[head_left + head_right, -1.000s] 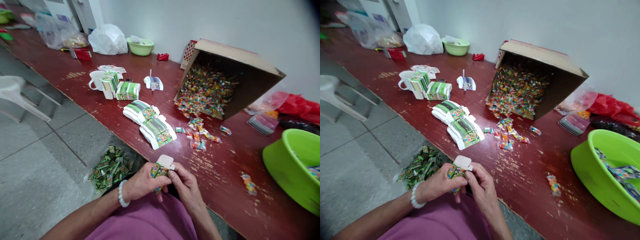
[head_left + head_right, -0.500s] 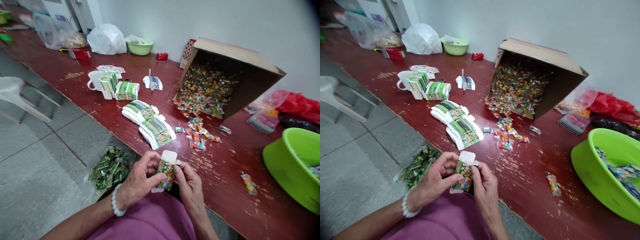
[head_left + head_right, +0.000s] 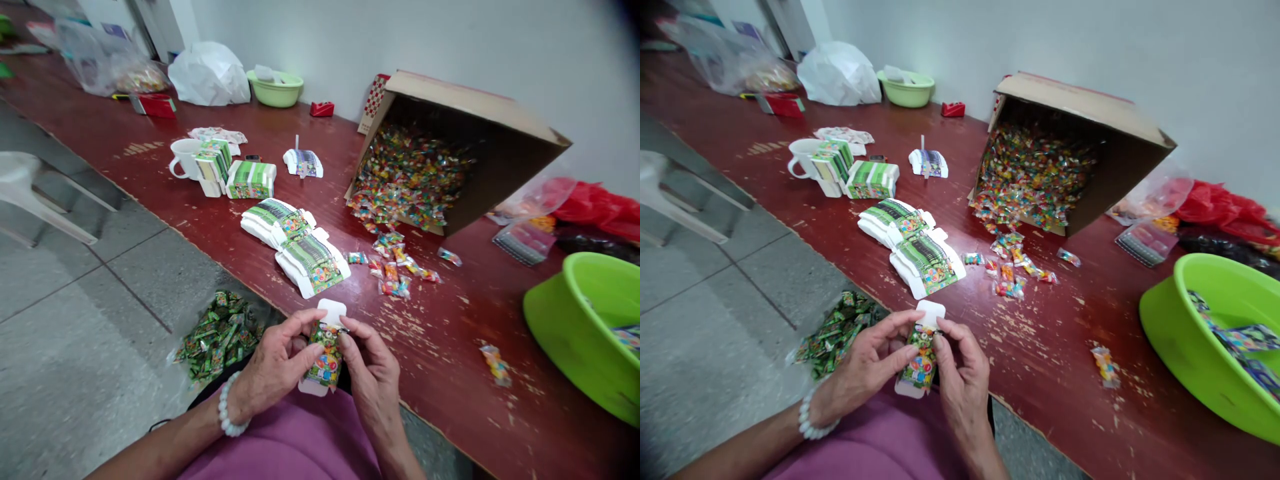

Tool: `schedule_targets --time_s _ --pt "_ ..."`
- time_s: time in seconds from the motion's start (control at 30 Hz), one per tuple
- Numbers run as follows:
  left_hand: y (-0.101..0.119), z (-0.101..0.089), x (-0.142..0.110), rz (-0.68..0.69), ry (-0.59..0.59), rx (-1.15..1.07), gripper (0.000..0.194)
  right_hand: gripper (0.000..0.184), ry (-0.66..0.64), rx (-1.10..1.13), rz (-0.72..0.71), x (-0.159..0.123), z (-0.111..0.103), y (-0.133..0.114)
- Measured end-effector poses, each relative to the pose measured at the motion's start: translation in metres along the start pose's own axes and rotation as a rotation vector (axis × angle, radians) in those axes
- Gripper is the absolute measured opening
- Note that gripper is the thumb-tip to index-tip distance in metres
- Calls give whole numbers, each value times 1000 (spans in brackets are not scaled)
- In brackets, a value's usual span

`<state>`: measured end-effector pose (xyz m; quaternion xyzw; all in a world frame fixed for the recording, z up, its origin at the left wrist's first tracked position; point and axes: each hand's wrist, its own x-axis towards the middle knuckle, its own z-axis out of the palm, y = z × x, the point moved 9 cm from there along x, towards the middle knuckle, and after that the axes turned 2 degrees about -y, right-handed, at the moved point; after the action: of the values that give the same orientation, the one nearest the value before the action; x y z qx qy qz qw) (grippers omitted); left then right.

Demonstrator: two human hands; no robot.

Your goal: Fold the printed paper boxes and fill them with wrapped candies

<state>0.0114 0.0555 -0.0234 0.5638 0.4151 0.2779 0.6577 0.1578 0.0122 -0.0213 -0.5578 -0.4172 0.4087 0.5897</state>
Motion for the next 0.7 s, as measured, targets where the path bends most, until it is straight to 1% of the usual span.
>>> schedule_targets --time_s 0.13,0.23,0.33,0.43,0.5,0.53,0.57,0.6,0.63,0.67,0.7 --pt "4 5 1 12 -60 -85 28 14 -52 -57 -53 2 4 -11" --pt "10 3 2 32 -66 -127 19 14 -79 -78 -66 3 7 -16" --pt "11 2 3 30 -81 -103 19 16 -127 -84 -45 3 9 -14" --pt "6 3 3 14 -100 -75 20 17 -172 -57 0 0 13 -6" --pt "0 3 3 -17 -89 -106 25 14 -154 17 63 -2 13 4" --pt "-2 2 3 -32 -79 -124 33 13 -123 68 98 -2 11 9" --pt "-4 3 3 -45 -74 -137 40 18 -85 119 131 -3 9 13" --pt "-5 3 3 -54 -81 -140 44 29 -50 166 160 -4 7 17" --pt "-6 5 3 -60 -96 -137 42 41 -27 203 183 -5 6 20" --pt "-5 6 3 -59 -112 -133 38 49 -24 225 199 -5 6 22" --pt "-5 7 3 -59 -130 -128 32 50 -42 232 210 -5 8 22"
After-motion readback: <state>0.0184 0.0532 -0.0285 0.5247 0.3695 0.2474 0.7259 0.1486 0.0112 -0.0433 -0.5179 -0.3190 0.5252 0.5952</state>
